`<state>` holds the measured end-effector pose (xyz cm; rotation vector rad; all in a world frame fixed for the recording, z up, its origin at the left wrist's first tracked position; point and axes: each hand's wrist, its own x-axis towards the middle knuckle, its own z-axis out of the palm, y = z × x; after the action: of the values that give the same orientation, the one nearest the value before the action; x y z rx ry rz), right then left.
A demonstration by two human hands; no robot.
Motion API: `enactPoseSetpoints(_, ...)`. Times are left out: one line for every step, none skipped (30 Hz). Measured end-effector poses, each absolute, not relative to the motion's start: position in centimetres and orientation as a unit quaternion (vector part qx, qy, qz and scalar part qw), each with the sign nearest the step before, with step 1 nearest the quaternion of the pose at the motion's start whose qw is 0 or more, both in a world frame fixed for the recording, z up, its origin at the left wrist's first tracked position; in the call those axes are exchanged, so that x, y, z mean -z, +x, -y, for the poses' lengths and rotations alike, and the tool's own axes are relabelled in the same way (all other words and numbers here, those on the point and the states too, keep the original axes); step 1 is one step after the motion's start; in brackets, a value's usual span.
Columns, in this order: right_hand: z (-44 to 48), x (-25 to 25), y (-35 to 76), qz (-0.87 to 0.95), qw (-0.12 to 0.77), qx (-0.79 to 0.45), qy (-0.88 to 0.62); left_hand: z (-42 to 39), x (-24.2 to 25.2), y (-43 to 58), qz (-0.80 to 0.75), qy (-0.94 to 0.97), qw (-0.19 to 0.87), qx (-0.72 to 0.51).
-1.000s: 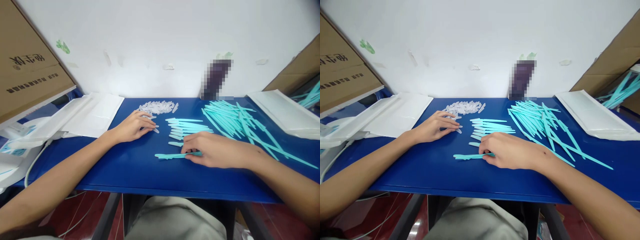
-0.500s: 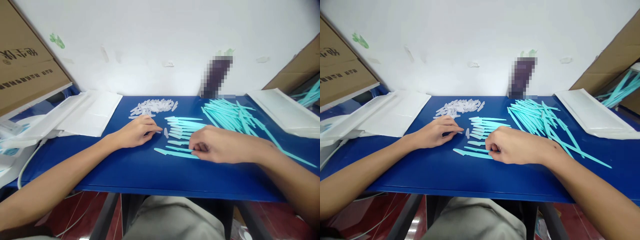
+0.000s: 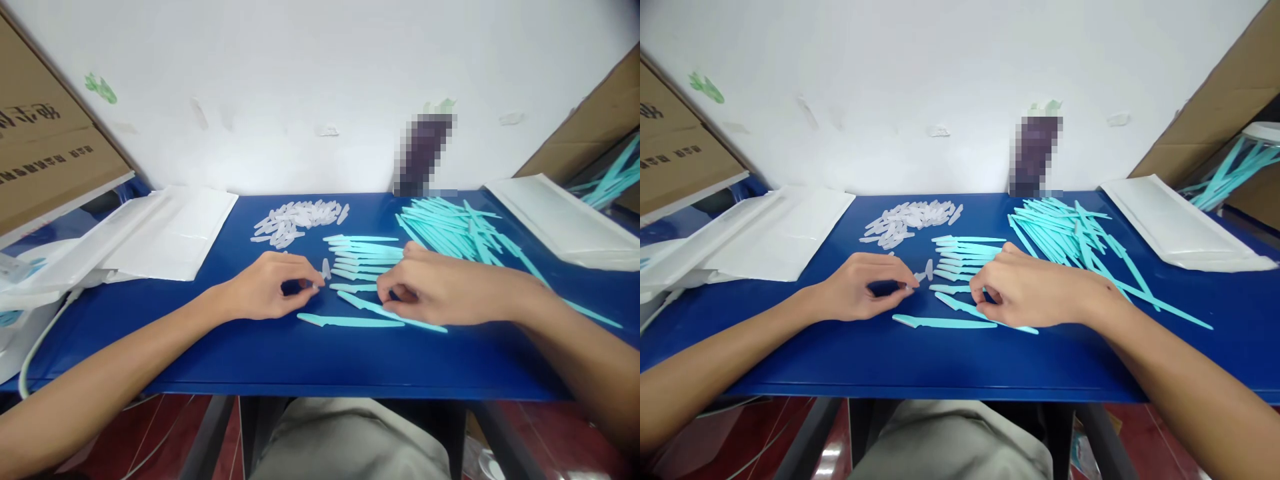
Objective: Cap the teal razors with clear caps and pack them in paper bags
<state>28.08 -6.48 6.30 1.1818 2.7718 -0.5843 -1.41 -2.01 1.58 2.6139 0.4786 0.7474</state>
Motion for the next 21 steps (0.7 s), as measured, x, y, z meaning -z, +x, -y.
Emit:
enactPoseSetpoints(6.51,-6.32,28.12,-0.9,0.043,0.19,0.39,2.09,-1.56,-1.42,-0.163,0.932,0.194,-0.258)
enactPoseSetpoints(6.55,-6.32,28.14,-0.895,0.049,0.195,0.398,2.11,-1.51,-1.43,-0.157,0.935,0.195,-0.252)
enactPoseSetpoints(6.59,-6.31,28.15,-0.888,0.053,0.202,0.409,2.1,-1.45,-1.45,-0.154,0.937,0.193,-0.248)
enactPoseSetpoints(6.63,-6.29,28.15,-0.88,0.058,0.213,0.42,2.07,-1.36,-1.45,-0.152,0.938,0.189,-0.247)
enactPoseSetpoints(6.66,-6.25,28.14,-0.872,0.063,0.224,0.431,2.03,-1.27,-1.44,-0.15,0.939,0.184,-0.247)
enactPoseSetpoints(6.68,-6.21,28.15,-0.865,0.069,0.233,0.44,1.99,-1.18,-1.42,-0.15,0.94,0.179,-0.247)
enactPoseSetpoints(6.68,-6.15,28.15,-0.861,0.073,0.239,0.444,1.97,-1.1,-1.38,-0.153,0.941,0.175,-0.247)
enactPoseSetpoints(6.66,-6.08,28.17,-0.861,0.073,0.241,0.441,1.97,-1.04,-1.33,-0.159,0.94,0.173,-0.247)
enactPoseSetpoints(6.63,-6.0,28.18,-0.866,0.068,0.24,0.434,1.98,-1.02,-1.27,-0.165,0.939,0.173,-0.245)
enactPoseSetpoints(6.58,-5.91,28.2,-0.873,0.059,0.236,0.423,1.99,-1.03,-1.21,-0.169,0.94,0.176,-0.24)
enactPoseSetpoints(6.52,-5.82,28.22,-0.881,0.048,0.231,0.411,2.0,-1.07,-1.15,-0.168,0.941,0.18,-0.232)
enactPoseSetpoints(6.45,-5.73,28.25,-0.886,0.04,0.228,0.402,2.0,-1.14,-1.1,-0.164,0.944,0.183,-0.222)
enactPoseSetpoints(6.39,-5.65,28.28,-0.888,0.035,0.228,0.398,2.0,-1.23,-1.06,-0.159,0.947,0.184,-0.212)
enactPoseSetpoints(6.33,-5.57,28.33,-0.886,0.035,0.231,0.4,1.99,-1.31,-1.04,-0.157,0.949,0.182,-0.203)
enactPoseSetpoints(6.28,-5.52,28.38,-0.882,0.04,0.234,0.406,1.98,-1.38,-1.02,-0.159,0.95,0.18,-0.197)
enactPoseSetpoints(6.25,-5.48,28.45,-0.878,0.047,0.237,0.414,1.97,-1.44,-1.01,-0.166,0.951,0.177,-0.193)
enactPoseSetpoints(6.25,-5.48,28.51,-0.874,0.053,0.236,0.421,1.98,-1.47,-1.0,-0.175,0.951,0.174,-0.188)
enactPoseSetpoints(6.27,-5.51,28.56,-0.874,0.055,0.231,0.425,1.99,-1.49,-0.98,-0.183,0.95,0.175,-0.183)
enactPoseSetpoints(6.31,-5.57,28.59,-0.877,0.052,0.222,0.423,2.0,-1.48,-0.97,-0.19,0.949,0.177,-0.179)
enactPoseSetpoints(6.39,-5.66,28.58,-0.883,0.044,0.21,0.418,2.02,-1.46,-0.96,-0.195,0.948,0.181,-0.176)
enactPoseSetpoints(6.48,-5.78,28.53,-0.889,0.031,0.202,0.41,2.03,-1.43,-0.96,-0.199,0.947,0.184,-0.174)
